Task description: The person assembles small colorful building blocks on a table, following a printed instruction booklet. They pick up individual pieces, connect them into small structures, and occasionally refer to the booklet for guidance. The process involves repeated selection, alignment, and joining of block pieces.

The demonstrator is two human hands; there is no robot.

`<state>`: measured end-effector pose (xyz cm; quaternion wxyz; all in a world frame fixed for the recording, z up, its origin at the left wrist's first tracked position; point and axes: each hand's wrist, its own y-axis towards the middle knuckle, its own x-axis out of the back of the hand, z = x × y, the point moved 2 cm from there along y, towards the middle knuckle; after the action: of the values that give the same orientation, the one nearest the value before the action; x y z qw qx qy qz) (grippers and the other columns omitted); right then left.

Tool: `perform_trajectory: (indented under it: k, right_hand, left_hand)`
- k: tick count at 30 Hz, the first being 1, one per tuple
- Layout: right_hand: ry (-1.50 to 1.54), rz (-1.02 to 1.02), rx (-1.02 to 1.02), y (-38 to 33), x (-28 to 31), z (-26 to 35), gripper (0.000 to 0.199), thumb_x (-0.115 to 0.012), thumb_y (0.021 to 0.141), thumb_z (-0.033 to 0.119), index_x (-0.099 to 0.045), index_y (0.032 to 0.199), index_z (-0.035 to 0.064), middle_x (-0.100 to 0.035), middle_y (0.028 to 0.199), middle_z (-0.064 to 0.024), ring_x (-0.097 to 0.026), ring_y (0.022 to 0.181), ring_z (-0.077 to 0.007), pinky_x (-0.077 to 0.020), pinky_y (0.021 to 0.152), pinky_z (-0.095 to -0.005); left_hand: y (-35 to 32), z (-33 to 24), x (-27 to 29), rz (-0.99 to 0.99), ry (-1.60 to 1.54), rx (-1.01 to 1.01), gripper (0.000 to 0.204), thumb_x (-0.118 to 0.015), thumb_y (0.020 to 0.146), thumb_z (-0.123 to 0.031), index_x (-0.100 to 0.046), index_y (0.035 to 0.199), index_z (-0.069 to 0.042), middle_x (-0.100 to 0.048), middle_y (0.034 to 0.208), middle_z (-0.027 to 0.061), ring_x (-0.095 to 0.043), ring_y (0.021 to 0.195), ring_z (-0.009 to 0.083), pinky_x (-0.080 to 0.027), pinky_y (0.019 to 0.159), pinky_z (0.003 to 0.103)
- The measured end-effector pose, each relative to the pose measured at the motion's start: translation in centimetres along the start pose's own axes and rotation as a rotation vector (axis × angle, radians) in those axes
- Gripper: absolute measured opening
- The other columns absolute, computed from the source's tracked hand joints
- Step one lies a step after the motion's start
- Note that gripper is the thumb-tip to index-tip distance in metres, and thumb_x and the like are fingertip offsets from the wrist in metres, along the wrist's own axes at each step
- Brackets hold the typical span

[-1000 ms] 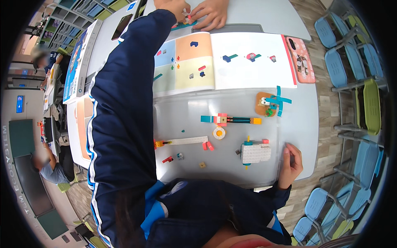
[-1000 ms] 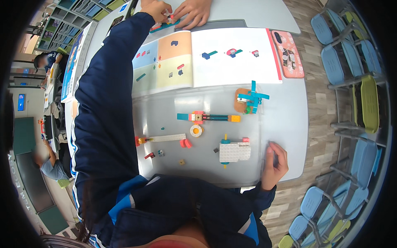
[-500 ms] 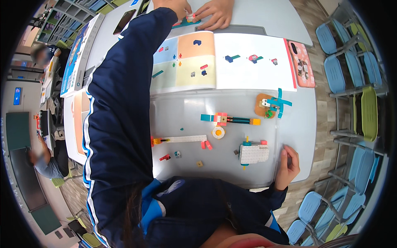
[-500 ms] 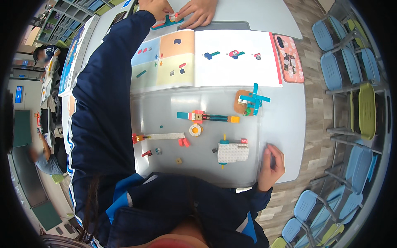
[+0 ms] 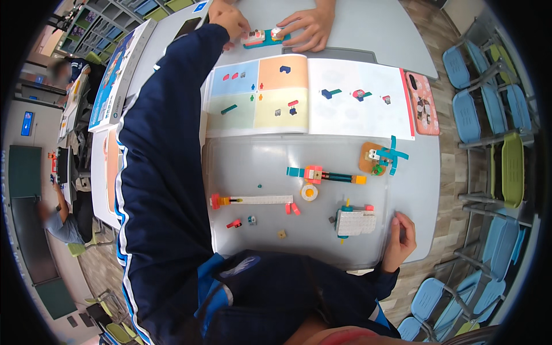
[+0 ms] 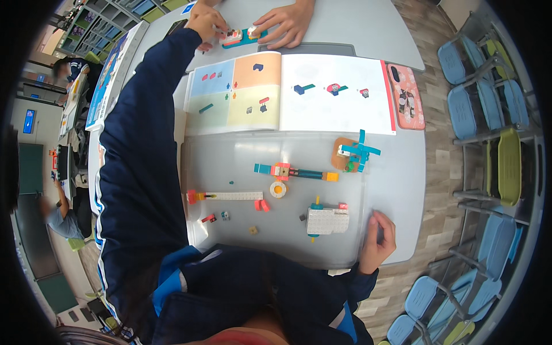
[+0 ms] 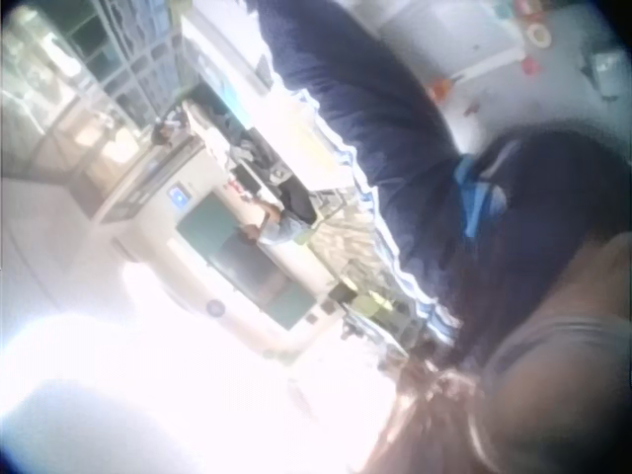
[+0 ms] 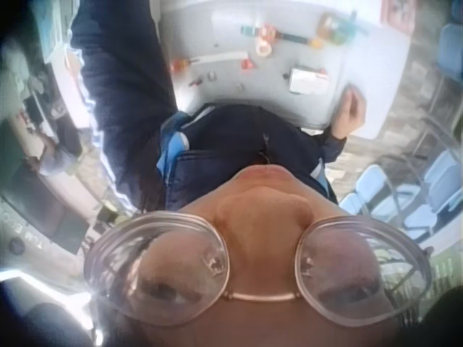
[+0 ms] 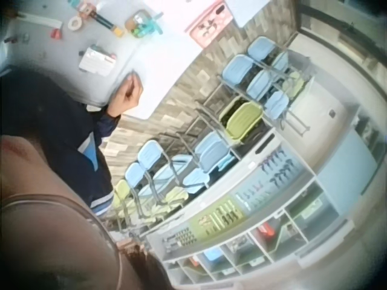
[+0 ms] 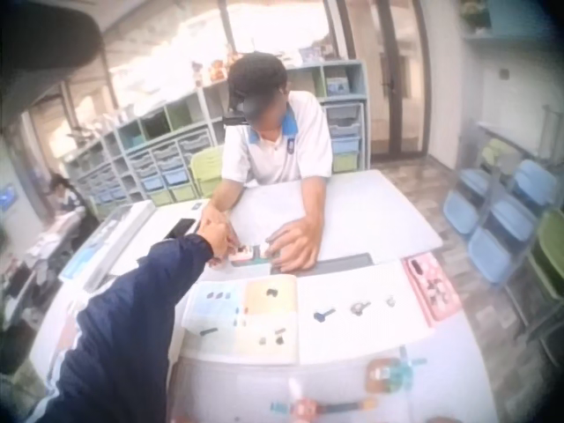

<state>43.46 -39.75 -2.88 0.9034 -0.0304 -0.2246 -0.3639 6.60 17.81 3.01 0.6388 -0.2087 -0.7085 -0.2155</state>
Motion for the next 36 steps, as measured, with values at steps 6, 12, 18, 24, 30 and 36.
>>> perform_trajectory:
  k: [6,12,18,24,30,36]
  right_hand:
    - [0.023,0.085,0.057,0.9,-0.8,-0.5,0.016,-0.067,0.094,0.004,-0.071,0.108,-0.0028,-0.07,0.11,-0.0094,-0.06,0.098,-0.0144,-0.0463,0.091,-0.0265]
    - [0.009,0.05,0.052,0.4,-0.3,-0.3,0.016,-0.067,0.094,0.004,-0.071,0.108,-0.0027,-0.07,0.11,-0.0091,-0.06,0.096,-0.0139,-0.0463,0.09,-0.0262]
    - [0.028,0.054,0.021,0.6,-0.6,-0.3,0.015,-0.067,0.092,0.003,-0.072,0.106,-0.0021,-0.071,0.107,-0.0131,-0.064,0.1,-0.0204,-0.0473,0.094,-0.0313]
    - [0.033,0.03,0.027,0.3,-0.4,-0.2,0.015,-0.067,0.092,0.002,-0.072,0.105,-0.002,-0.071,0.108,-0.0132,-0.064,0.1,-0.0202,-0.0476,0.094,-0.0316]
    - [0.01,0.043,0.031,0.5,-0.4,0.1,0.015,-0.067,0.092,0.003,-0.072,0.106,-0.0016,-0.071,0.107,-0.0125,-0.064,0.1,-0.0197,-0.0477,0.093,-0.0308]
    - [0.023,0.045,0.055,0.4,-0.4,-0.3,0.016,-0.067,0.093,0.003,-0.072,0.108,-0.0019,-0.07,0.109,-0.0096,-0.06,0.096,-0.0144,-0.0468,0.089,-0.0268]
  left_hand:
    - [0.9,10.0,-2.9,0.184,-0.002,-0.364,0.022,-0.077,0.079,-0.012,-0.079,0.1,-0.017,-0.075,0.096,0.0132,-0.071,0.089,0.0293,-0.051,0.082,0.045]
    - [-0.6,0.7,0.4,0.229,0.074,0.198,0.034,-0.07,0.073,0.001,-0.078,0.104,-0.013,-0.074,0.1,0.0121,-0.071,0.091,0.0251,-0.054,0.071,0.033]
    - [-2.1,1.3,0.1,0.146,0.173,0.183,0.026,-0.067,0.084,-0.013,-0.079,0.103,-0.025,-0.075,0.101,0.0028,-0.067,0.103,0.0231,-0.034,0.097,0.045]
    - [-1.9,-1.3,1.6,-0.045,0.117,0.092,0.021,-0.071,0.082,-0.009,-0.076,0.102,-0.011,-0.075,0.095,0.0095,-0.072,0.09,0.028,-0.056,0.078,0.038]
    - [-1.3,-0.4,0.3,0.115,0.087,0.068,0.023,-0.074,0.079,-0.008,-0.075,0.103,-0.006,-0.075,0.09,0.0108,-0.072,0.088,0.0277,-0.056,0.075,0.037]
    - [-2.5,-0.2,0.6,0.024,0.05,0.018,0.021,-0.073,0.08,-0.008,-0.075,0.101,-0.005,-0.075,0.089,0.0092,-0.072,0.086,0.027,-0.056,0.074,0.036]
